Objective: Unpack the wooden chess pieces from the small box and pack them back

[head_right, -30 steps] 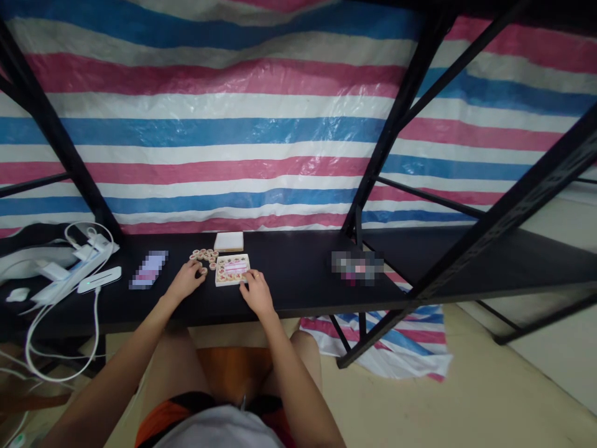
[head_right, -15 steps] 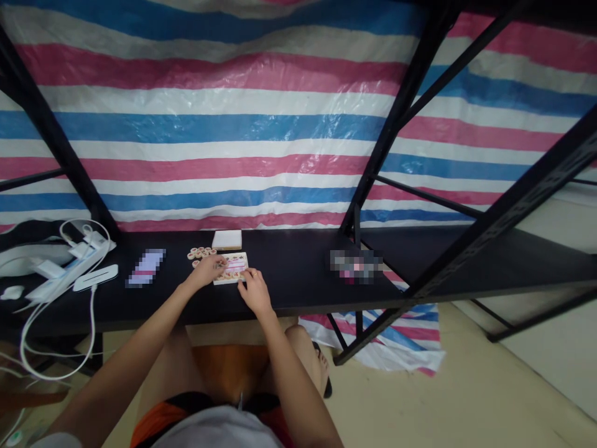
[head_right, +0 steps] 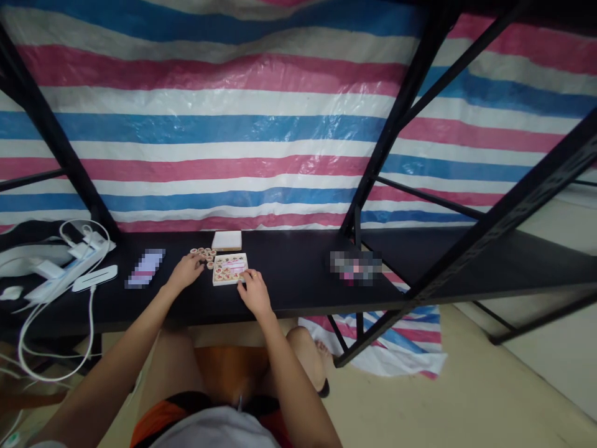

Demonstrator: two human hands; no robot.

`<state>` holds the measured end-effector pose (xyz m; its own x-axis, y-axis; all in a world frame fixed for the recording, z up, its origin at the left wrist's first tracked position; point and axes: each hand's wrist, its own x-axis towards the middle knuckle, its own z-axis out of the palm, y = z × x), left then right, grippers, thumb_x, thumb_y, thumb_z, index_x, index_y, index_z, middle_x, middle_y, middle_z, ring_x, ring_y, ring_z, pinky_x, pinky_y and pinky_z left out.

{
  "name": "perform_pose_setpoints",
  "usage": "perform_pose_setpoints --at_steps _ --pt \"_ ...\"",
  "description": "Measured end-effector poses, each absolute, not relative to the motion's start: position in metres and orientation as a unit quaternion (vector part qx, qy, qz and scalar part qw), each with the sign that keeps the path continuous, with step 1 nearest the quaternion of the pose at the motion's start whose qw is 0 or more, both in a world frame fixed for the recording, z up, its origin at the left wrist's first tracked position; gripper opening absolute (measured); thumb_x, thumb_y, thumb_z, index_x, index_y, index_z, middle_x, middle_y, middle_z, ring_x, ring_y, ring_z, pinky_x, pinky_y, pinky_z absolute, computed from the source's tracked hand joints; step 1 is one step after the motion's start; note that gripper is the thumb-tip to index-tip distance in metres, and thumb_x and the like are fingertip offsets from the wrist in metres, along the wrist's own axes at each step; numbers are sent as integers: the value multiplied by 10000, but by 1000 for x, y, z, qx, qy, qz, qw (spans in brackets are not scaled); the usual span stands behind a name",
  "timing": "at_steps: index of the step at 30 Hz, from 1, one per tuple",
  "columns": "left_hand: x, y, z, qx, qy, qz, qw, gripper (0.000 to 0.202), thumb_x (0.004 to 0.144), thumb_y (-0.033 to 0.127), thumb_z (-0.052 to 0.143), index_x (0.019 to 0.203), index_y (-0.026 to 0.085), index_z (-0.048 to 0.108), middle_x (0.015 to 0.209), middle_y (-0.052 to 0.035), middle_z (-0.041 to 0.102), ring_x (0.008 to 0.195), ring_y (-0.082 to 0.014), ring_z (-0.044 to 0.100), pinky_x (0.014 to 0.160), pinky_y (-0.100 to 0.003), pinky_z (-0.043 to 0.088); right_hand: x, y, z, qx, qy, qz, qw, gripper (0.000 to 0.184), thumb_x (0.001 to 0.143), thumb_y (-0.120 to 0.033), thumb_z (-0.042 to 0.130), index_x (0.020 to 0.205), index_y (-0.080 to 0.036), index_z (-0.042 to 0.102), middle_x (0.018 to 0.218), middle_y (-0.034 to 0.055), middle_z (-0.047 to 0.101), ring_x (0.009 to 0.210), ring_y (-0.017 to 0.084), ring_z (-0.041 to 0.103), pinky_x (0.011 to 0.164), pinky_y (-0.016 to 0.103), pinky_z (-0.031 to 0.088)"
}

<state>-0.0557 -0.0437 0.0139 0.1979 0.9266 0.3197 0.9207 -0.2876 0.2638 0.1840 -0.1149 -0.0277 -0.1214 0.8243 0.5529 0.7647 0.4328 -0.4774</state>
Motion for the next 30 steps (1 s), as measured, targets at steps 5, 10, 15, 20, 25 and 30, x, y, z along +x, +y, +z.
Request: perform_pose_setpoints --at_steps 5,10,15,20,25,30 --pt "-73 -45 0 780 602 166 32 181 815 168 468 846 160 647 1040 -120 604 909 -221 597 868 -325 450 184 -115 -28 -534 -750 37 390 239 874 -230 477 1066 -196 617 1094 89 570 1039 219 496 938 355 445" --pt "-69 -42 3 777 601 186 14 217 820 173 473 977 148 622 1068 -135 595 933 -226 596 881 -330 443 184 -115 -28 -534 -749 36 390 240 875 -230 474 1066 -212 618 1098 86 571 1040 220 497 930 356 449" --pt "-69 -40 3 769 606 195 51 153 776 148 492 811 155 641 935 -110 650 846 -216 623 823 -311 460 184 -115 -28 -533 -750 37 390 238 872 -228 477 1059 -207 623 1091 89 574 1036 224 498 933 363 448" --pt "-64 -49 6 747 572 297 162 136 770 252 537 821 188 647 855 -32 694 804 -177 636 779 -270 477 184 -116 -26 -533 -749 41 392 242 867 -219 478 1060 -211 623 1090 91 573 1035 224 504 931 370 448" --pt "-17 -49 23 780 487 355 167 181 779 263 531 868 165 654 898 -47 691 817 -165 623 787 -264 471 184 -116 -26 -532 -748 43 394 237 871 -230 478 1058 -211 622 1083 86 572 1031 223 502 929 364 448" --pt "32 -39 27 853 458 207 145 161 747 160 516 741 166 677 780 -44 689 761 -169 613 728 -254 443 185 -115 -28 -534 -748 37 392 244 868 -223 474 1063 -208 620 1092 93 569 1038 225 499 930 372 447"
